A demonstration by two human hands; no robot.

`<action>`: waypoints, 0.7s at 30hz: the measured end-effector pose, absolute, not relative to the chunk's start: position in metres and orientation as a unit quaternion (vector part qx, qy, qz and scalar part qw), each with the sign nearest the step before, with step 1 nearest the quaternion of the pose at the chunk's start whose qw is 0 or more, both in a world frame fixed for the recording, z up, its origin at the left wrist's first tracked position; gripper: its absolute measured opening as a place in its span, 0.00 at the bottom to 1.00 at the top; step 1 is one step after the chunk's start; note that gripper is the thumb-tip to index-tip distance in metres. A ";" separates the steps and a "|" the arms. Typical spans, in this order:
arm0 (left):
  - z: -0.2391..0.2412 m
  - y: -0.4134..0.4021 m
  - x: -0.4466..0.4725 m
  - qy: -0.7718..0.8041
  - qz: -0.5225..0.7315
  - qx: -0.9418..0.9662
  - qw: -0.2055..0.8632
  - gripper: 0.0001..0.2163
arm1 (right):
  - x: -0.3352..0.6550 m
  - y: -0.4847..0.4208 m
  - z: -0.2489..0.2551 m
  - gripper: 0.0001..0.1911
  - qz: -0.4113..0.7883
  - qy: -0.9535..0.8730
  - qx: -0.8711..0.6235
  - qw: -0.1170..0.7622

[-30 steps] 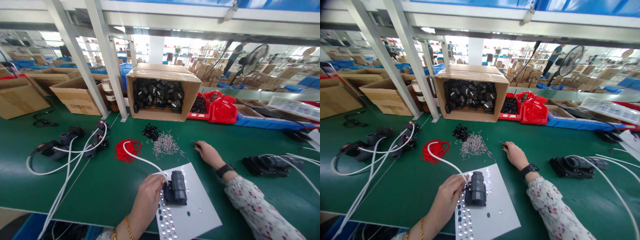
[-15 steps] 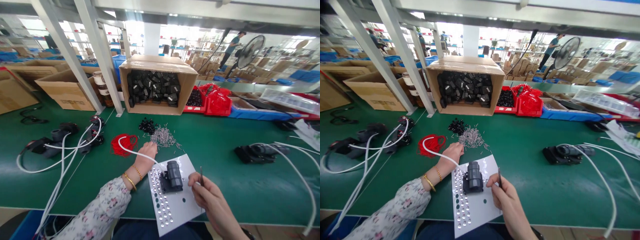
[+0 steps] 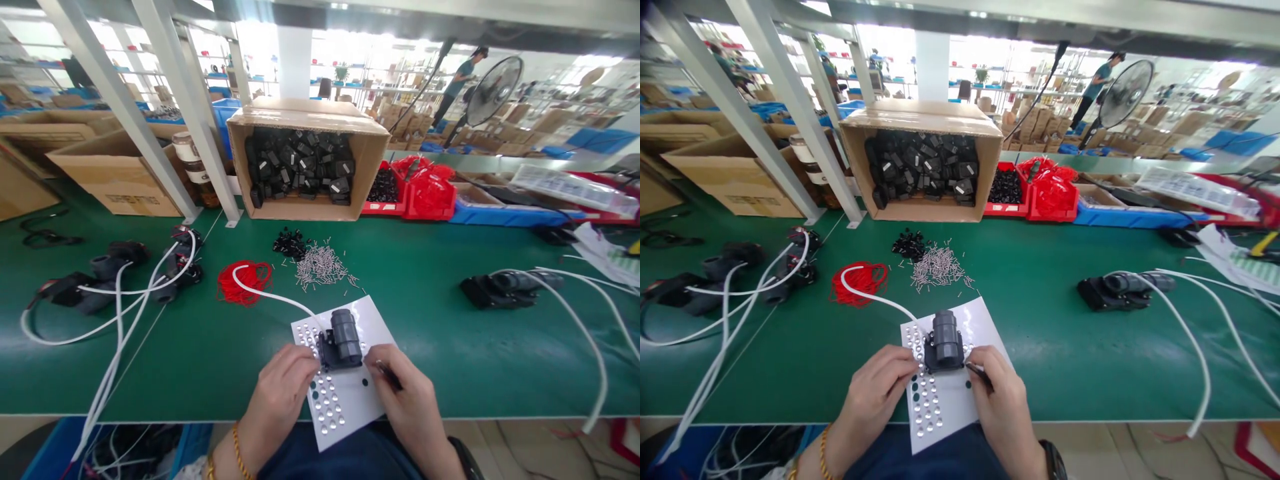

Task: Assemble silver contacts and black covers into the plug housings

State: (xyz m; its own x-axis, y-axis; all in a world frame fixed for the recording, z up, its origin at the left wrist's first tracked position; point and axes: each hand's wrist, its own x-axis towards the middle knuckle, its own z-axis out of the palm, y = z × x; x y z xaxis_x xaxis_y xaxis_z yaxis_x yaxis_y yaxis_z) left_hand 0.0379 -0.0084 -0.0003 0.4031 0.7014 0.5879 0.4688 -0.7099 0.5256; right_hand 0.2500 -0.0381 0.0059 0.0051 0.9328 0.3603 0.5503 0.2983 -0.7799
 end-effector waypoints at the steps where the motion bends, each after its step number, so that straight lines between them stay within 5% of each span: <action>1: -0.001 -0.007 0.040 0.344 0.408 0.835 0.135 0.07 | 0.248 -0.039 0.008 0.09 0.211 -0.669 -0.555 0.448; 21: 0.000 -0.003 0.052 0.333 0.385 0.853 0.115 0.08 | 0.244 -0.033 0.010 0.08 0.254 -0.542 -0.675 0.431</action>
State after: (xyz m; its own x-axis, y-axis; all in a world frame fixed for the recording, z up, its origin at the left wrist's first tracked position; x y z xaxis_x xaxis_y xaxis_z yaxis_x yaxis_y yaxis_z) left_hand 0.0521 -0.0030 0.0001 0.4813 0.6574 0.5798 0.4802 -0.7511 0.4529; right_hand 0.2440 -0.0327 0.0096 0.2836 0.9509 0.1241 0.5131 -0.0411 -0.8574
